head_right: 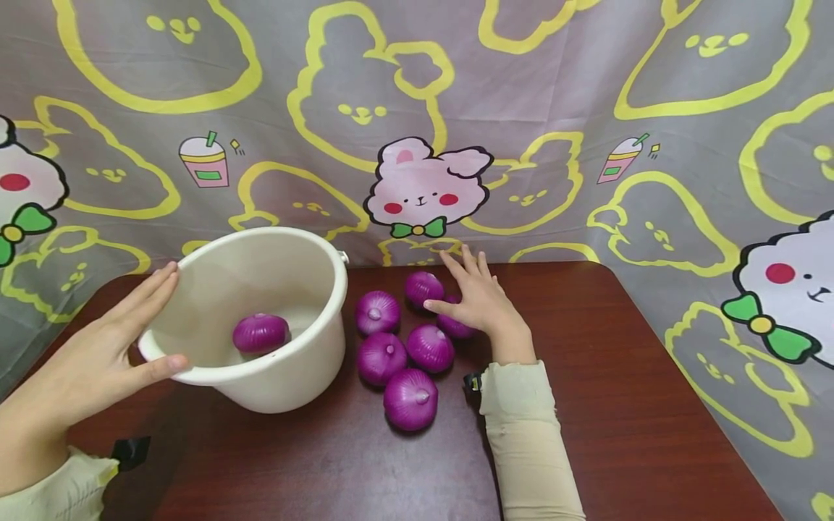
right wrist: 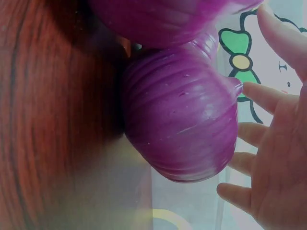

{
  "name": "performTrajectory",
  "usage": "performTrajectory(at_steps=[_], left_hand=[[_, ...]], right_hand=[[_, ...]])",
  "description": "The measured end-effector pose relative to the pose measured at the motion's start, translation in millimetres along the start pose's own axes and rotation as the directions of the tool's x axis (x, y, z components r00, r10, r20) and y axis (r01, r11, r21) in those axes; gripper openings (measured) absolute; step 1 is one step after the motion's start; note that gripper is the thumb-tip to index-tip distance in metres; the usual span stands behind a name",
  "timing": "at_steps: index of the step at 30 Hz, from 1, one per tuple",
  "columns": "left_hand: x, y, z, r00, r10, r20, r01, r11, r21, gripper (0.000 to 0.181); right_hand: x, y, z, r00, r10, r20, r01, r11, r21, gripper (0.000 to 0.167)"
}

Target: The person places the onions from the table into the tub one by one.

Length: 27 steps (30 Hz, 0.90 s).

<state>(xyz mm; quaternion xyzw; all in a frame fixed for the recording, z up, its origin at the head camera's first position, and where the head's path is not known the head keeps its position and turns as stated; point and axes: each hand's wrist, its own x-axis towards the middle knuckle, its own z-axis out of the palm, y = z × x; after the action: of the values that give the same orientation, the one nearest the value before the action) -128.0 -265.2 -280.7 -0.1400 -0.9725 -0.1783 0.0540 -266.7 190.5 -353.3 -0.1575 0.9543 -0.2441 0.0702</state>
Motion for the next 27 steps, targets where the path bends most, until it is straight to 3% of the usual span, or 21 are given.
performTrajectory(at_steps=[27], left_hand=[[0.0, 0.8, -1.2, 1.000, 0.000, 0.007, 0.000, 1.000, -0.009, 0.105]], right_hand=[[2.6, 16.8, 11.6, 0.996, -0.001, 0.089, -0.005, 0.998, 0.063, 0.096]])
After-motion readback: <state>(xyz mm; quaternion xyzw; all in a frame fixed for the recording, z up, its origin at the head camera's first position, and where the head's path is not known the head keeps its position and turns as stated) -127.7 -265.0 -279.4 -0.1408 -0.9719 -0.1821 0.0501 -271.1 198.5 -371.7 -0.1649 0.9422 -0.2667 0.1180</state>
